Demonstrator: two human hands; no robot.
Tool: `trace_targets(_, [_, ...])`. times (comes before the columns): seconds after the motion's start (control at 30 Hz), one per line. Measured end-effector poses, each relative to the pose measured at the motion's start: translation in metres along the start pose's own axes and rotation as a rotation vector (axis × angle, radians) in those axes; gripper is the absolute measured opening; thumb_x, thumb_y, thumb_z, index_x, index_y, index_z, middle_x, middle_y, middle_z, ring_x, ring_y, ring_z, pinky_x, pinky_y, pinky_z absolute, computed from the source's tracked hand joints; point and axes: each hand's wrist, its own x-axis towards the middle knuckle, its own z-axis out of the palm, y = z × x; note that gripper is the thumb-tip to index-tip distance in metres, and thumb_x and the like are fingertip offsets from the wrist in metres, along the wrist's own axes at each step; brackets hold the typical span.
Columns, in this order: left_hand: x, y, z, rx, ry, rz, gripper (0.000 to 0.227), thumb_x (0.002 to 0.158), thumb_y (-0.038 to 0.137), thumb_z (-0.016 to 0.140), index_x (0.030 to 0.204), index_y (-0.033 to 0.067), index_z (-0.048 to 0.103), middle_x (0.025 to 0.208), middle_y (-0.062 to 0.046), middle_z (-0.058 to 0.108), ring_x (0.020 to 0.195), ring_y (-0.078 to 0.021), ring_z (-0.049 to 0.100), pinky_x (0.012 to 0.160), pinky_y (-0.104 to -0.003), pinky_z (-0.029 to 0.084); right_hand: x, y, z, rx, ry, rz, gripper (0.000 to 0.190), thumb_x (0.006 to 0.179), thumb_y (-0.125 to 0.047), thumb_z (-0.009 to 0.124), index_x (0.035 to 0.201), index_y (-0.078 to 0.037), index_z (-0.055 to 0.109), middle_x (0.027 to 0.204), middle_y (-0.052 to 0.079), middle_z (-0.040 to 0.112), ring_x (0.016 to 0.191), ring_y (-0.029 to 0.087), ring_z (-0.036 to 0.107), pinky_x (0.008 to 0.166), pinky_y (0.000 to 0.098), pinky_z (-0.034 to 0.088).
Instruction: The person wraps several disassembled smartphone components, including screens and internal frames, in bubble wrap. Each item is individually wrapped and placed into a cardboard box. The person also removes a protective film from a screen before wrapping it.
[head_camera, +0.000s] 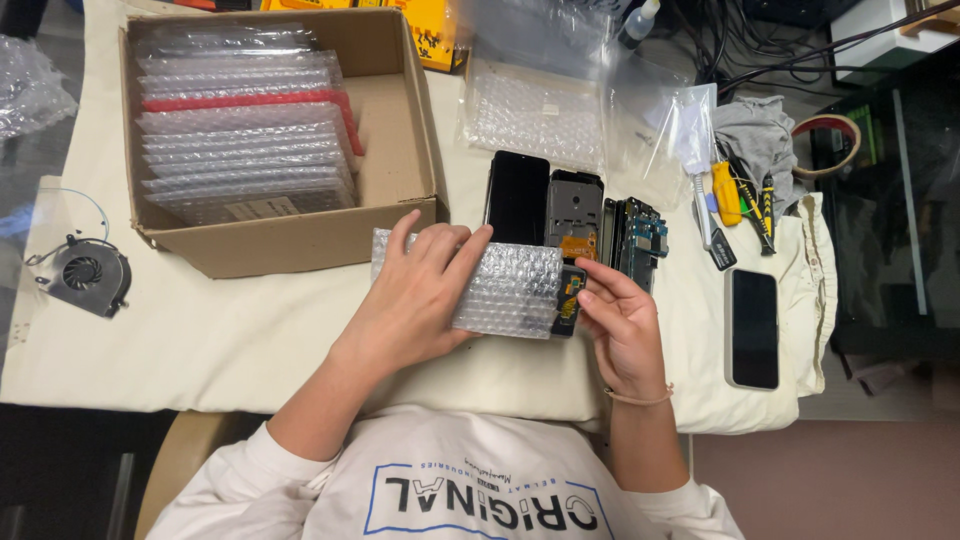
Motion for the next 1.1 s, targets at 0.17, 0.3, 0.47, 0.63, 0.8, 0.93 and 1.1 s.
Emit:
trace_targets(0.17, [0.002,0.002,0.000,0.006,0.009,0.015,0.124,0.048,0.039,0.100,0.151,0.0015,0.042,0.119,-0.014,0.056,0.124,-0.0310,0.053,0.121,-0.065,0.020,0.002,-0.007,0.014,-0.039,-0.024,0.005,0.044,0.086,0.008,0.066,0.131,0.009,0.062,0.105,0.024,0.075,0.087,0.023,0.075,0.067,0.0309,0.065])
trace_targets(0.3, [0.002,0.003,0.003,0.015,0.025,0.029,0.127,0.046,0.038,0.100,0.151,0.0012,0.041,0.120,-0.014,0.055,0.123,-0.0308,0.053,0.121,-0.065,0.020,0.002,-0.011,0.023,-0.086,-0.029,-0.009,0.040,0.083,0.009,0.072,0.122,0.009,0.063,0.093,0.018,0.075,0.072,0.015,0.070,0.059,0.0239,0.060])
trace_targets(0.47, [0.001,0.004,0.007,0.009,0.017,0.027,0.125,0.046,0.040,0.100,0.150,0.0007,0.042,0.121,-0.014,0.056,0.123,-0.0303,0.053,0.121,-0.065,0.020,0.006,-0.004,0.022,-0.111,-0.029,-0.041,0.036,0.078,0.009,0.076,0.112,0.005,0.064,0.085,0.011,0.070,0.071,0.011,0.066,0.058,0.0208,0.056])
trace_targets(0.63, [0.001,0.006,0.011,-0.010,0.000,0.020,0.126,0.045,0.041,0.100,0.150,0.0002,0.042,0.123,-0.015,0.056,0.123,-0.0302,0.054,0.120,-0.065,0.020,0.002,-0.007,0.035,-0.088,-0.030,-0.040,0.035,0.076,0.010,0.076,0.108,0.004,0.064,0.079,0.006,0.062,0.069,0.009,0.062,0.060,0.0202,0.054])
trace_targets(0.8, [0.002,0.006,0.015,0.017,0.008,0.064,0.130,0.049,0.038,0.100,0.156,0.0014,0.035,0.124,-0.013,0.054,0.121,-0.0291,0.051,0.116,-0.059,0.027,-0.001,-0.017,0.039,-0.042,0.012,-0.009,0.022,0.097,-0.009,0.063,0.118,-0.002,0.059,0.084,0.001,0.055,0.077,0.009,0.056,0.069,0.0200,0.051])
trace_targets(0.93, [0.002,0.003,0.019,0.039,0.008,0.081,0.130,0.053,0.036,0.098,0.160,0.0036,0.031,0.126,-0.011,0.052,0.122,-0.0275,0.050,0.110,-0.053,0.033,-0.017,-0.054,0.071,0.016,-0.145,-0.088,0.051,0.102,-0.041,0.055,0.132,0.001,0.050,0.084,-0.006,0.047,0.078,0.001,0.044,0.069,0.0149,0.041])
trace_targets(1.1, [-0.005,0.005,0.032,0.233,0.220,0.107,0.132,0.050,0.020,0.099,0.163,0.0150,0.032,0.126,-0.008,0.045,0.121,-0.0247,0.042,0.103,-0.043,0.032,-0.008,-0.040,0.059,-0.374,-0.148,-0.235,0.032,0.081,0.004,0.079,0.112,0.005,0.071,0.100,0.014,0.075,0.096,0.016,0.071,0.087,0.0285,0.061])
